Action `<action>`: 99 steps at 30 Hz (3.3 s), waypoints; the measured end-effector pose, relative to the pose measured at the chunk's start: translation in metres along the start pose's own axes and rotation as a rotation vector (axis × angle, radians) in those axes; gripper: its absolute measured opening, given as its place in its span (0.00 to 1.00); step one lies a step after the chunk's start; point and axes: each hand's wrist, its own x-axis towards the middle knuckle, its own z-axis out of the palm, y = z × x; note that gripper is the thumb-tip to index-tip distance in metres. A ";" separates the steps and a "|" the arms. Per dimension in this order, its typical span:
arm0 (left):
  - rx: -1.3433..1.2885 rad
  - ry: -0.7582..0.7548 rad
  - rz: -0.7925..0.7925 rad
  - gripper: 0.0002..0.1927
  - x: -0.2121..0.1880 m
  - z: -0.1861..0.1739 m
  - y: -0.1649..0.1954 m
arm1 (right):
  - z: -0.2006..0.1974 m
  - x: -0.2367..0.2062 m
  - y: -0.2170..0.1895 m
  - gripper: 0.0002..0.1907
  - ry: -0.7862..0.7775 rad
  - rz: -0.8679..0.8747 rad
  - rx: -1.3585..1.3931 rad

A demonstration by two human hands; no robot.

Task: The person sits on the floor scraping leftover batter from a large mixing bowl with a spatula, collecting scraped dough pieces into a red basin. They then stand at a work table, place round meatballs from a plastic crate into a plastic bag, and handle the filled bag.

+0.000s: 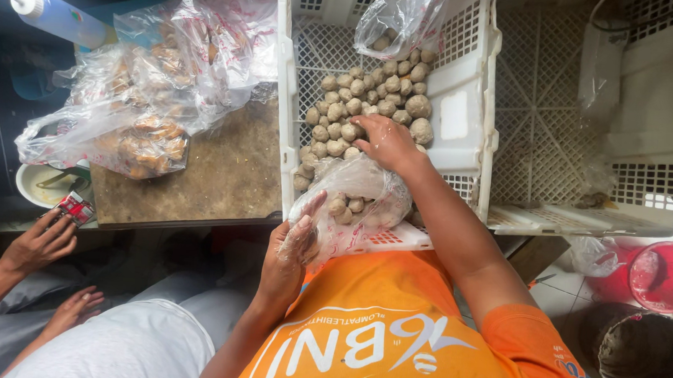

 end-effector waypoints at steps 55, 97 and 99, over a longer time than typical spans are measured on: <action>0.068 0.041 0.008 0.31 0.014 0.018 0.020 | -0.071 -0.088 -0.069 0.37 0.431 -0.108 0.066; 1.061 0.035 -0.228 0.25 -0.043 -0.049 0.020 | -0.051 -0.117 0.050 0.14 0.137 0.434 0.483; 1.079 -0.069 -0.195 0.20 -0.042 -0.057 0.019 | -0.027 -0.099 0.053 0.19 0.072 0.098 0.020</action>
